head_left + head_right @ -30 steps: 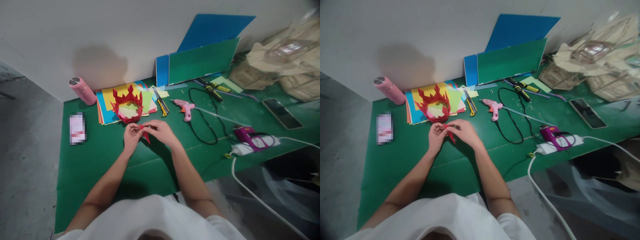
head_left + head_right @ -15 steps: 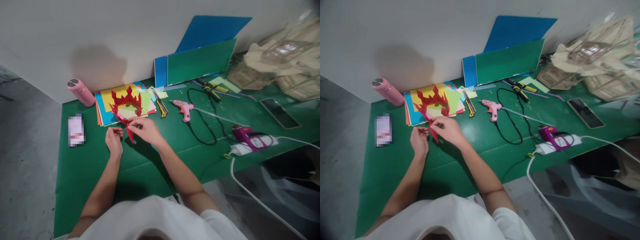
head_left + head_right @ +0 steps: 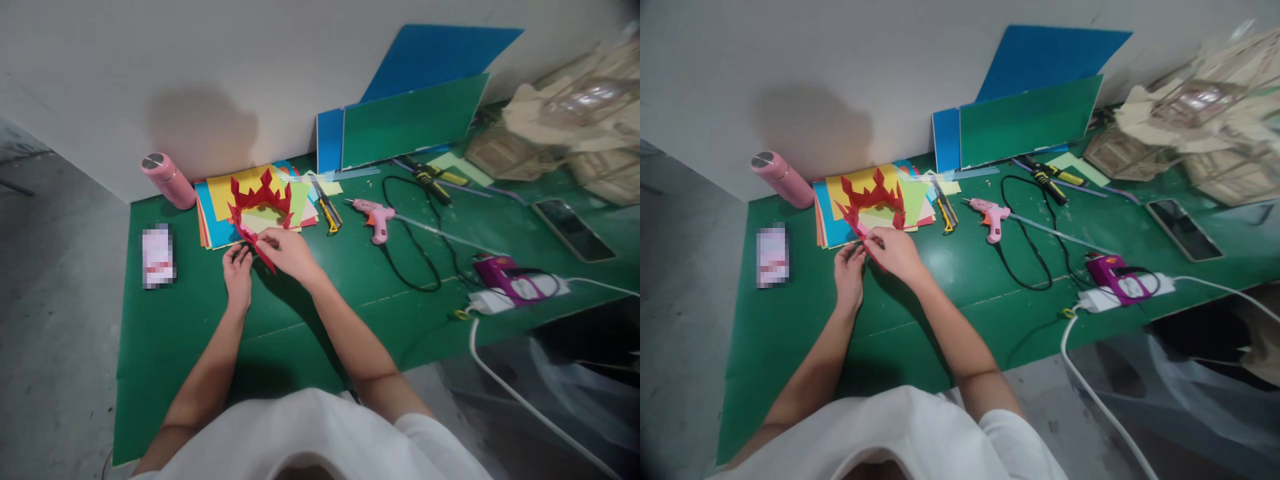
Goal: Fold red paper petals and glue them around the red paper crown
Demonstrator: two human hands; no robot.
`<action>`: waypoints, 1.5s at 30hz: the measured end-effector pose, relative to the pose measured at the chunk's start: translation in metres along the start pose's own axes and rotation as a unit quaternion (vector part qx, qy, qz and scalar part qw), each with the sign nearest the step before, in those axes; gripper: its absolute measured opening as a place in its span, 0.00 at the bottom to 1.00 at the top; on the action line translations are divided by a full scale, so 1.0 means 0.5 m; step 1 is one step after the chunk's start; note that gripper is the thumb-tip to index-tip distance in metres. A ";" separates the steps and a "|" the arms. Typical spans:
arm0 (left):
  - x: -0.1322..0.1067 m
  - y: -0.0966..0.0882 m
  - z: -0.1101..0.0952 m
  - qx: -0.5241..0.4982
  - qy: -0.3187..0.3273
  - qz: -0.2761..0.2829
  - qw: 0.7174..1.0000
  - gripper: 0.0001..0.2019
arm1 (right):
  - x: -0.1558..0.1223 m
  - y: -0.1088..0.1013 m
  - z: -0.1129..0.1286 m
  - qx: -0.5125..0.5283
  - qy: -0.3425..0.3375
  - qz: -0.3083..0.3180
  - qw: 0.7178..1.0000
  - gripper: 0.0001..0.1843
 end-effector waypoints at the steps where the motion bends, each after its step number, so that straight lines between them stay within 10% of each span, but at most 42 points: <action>1: -0.005 0.004 -0.001 -0.008 -0.006 0.009 1.000 0.19 | 0.001 -0.007 0.001 0.025 0.007 -0.005 1.000 0.06; 8: -0.039 0.053 -0.018 -0.077 -0.161 0.140 0.974 0.20 | 0.002 -0.046 0.005 0.135 0.045 0.027 0.990 0.08; 16: -0.034 0.059 -0.027 -0.130 -0.139 0.143 0.971 0.25 | 0.002 -0.084 0.014 0.173 0.046 0.027 0.983 0.10; 25: -0.054 0.052 -0.023 -0.130 -0.144 0.147 0.970 0.26 | -0.004 -0.167 0.036 0.227 0.016 -0.201 0.953 0.13; 34: -0.070 0.046 -0.006 -0.088 -0.134 0.155 0.975 0.30 | -0.006 -0.148 0.040 0.094 -0.003 -0.274 0.957 0.11; 45: -0.071 0.049 -0.014 -0.094 -0.116 0.139 0.979 0.33 | -0.004 -0.125 0.036 0.053 -0.008 -0.179 0.982 0.06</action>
Point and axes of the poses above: each hand's wrist, its own x-axis towards the middle knuckle, its own y-axis out of the palm, z = x × y, the point moved 3 cm from there along x, towards the middle knuckle, and after that the axes turned 13 degrees about -z, right-handed, at the moved point
